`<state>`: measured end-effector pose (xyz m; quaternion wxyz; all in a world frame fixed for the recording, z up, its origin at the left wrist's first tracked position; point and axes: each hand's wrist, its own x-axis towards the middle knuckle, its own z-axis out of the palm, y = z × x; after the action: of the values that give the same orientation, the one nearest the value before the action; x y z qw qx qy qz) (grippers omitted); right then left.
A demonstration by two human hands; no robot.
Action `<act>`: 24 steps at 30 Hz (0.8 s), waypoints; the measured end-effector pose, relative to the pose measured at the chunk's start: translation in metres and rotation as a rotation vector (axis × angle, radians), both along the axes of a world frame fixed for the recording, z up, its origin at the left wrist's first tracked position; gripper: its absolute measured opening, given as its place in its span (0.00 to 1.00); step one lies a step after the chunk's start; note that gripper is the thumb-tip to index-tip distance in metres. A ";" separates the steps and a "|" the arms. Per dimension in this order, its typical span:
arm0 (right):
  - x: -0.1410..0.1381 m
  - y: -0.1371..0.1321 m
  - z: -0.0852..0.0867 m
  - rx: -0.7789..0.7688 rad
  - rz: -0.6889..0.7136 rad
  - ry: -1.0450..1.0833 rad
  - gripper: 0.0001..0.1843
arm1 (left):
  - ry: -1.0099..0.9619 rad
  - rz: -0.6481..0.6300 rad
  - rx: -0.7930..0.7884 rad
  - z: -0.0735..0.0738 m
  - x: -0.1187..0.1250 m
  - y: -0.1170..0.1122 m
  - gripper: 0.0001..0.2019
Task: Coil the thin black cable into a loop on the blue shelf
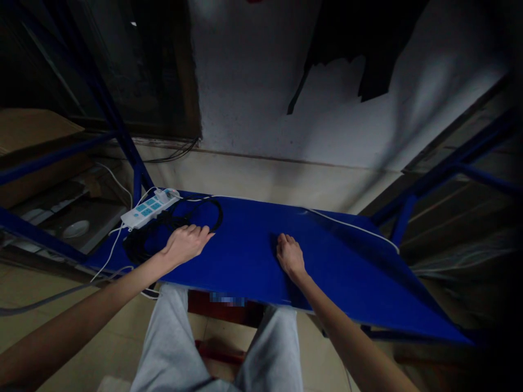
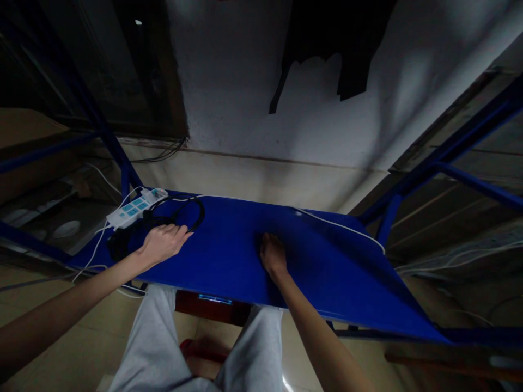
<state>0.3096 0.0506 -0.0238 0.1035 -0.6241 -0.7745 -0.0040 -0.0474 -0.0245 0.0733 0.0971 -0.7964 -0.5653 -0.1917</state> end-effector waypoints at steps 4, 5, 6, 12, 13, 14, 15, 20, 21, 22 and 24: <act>-0.002 0.000 0.001 0.002 -0.021 -0.007 0.09 | 0.082 0.099 0.026 -0.021 -0.043 -0.023 0.18; -0.002 0.000 0.001 0.003 -0.020 -0.004 0.09 | 0.093 0.106 0.021 -0.028 -0.051 -0.028 0.17; -0.002 -0.001 0.001 0.005 -0.016 0.001 0.09 | 0.108 0.112 0.013 -0.035 -0.057 -0.033 0.17; 0.000 -0.003 -0.004 0.032 0.011 0.072 0.10 | 0.202 0.118 -0.005 -0.047 -0.075 -0.048 0.17; 0.001 -0.004 -0.005 0.036 0.016 0.091 0.11 | 0.188 0.111 -0.003 -0.046 -0.075 -0.052 0.17; 0.001 -0.004 -0.005 0.040 0.020 0.108 0.13 | 0.162 0.102 0.001 -0.046 -0.074 -0.057 0.18; 0.001 -0.005 -0.005 0.043 0.021 0.122 0.14 | 0.127 0.091 0.004 -0.048 -0.071 -0.066 0.20; -0.003 -0.012 0.001 0.088 -0.014 0.129 0.19 | 0.014 -0.126 -0.023 -0.085 -0.033 -0.154 0.36; -0.004 -0.014 0.003 0.103 -0.024 0.122 0.21 | 0.024 -0.214 -0.045 -0.096 -0.023 -0.176 0.39; -0.005 -0.017 0.005 0.117 -0.032 0.112 0.22 | 0.037 -0.281 -0.079 -0.107 -0.016 -0.198 0.42; -0.007 -0.022 0.008 0.138 -0.032 0.087 0.25 | 0.069 -0.369 -0.098 -0.125 -0.006 -0.231 0.44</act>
<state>0.3028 0.0287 -0.0156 0.1800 -0.6274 -0.7569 -0.0319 -0.0535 -0.2554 -0.0518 0.0409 -0.8963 -0.4148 -0.1513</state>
